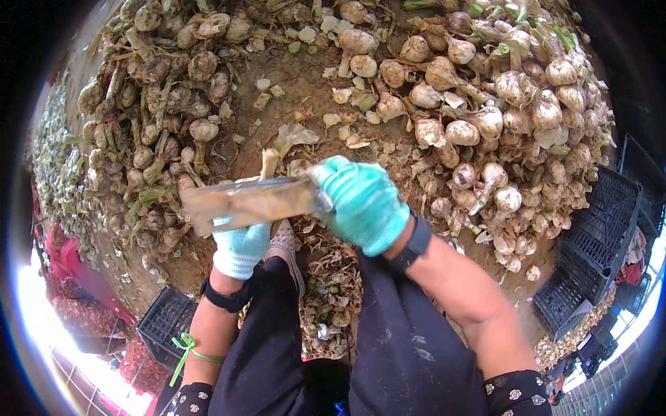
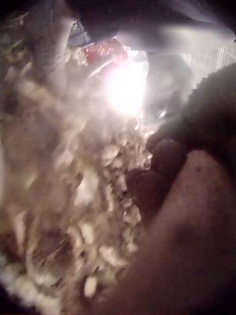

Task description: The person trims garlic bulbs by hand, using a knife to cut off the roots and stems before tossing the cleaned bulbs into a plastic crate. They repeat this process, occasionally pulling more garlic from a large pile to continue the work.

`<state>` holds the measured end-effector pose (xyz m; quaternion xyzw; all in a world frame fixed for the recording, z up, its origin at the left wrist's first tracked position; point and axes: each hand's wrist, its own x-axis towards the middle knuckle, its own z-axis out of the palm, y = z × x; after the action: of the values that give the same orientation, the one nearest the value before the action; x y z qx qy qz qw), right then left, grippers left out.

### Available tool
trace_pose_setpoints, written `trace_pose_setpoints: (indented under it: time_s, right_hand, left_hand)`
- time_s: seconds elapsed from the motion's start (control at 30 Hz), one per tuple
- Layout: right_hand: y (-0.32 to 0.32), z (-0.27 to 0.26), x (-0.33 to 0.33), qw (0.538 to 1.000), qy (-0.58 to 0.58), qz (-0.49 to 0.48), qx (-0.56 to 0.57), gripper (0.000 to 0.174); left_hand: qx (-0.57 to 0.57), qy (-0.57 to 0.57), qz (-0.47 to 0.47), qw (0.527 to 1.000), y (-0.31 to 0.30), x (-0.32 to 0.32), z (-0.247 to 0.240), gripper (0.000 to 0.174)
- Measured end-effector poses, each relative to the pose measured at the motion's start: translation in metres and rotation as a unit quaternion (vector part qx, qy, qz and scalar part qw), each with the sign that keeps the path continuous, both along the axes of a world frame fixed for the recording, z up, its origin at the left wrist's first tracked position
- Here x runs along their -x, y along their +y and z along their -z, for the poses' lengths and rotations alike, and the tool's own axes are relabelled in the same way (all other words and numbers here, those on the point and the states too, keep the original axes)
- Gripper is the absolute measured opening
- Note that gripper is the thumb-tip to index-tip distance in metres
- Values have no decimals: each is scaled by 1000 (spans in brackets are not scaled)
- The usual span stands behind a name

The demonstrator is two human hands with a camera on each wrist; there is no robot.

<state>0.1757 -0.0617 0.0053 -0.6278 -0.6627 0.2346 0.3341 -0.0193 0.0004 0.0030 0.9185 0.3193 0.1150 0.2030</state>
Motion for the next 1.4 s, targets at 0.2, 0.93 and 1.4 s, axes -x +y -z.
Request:
trace_pose_setpoints:
  time_s: [0.2, 0.93, 1.4]
  right_hand:
    - [-20, 40, -41, 929, 102, 266, 235, 20]
    - [-18, 10, -12, 957, 130, 141, 217, 29]
    - [-4, -20, 18, 984, -141, -78, 74, 39]
  left_hand:
    - [420, -250, -340, 803, 25, -6, -23, 23]
    - [561, -240, -249, 752, 0, -13, 19, 70]
    - [569, -320, -199, 731, 10, 6, -8, 57]
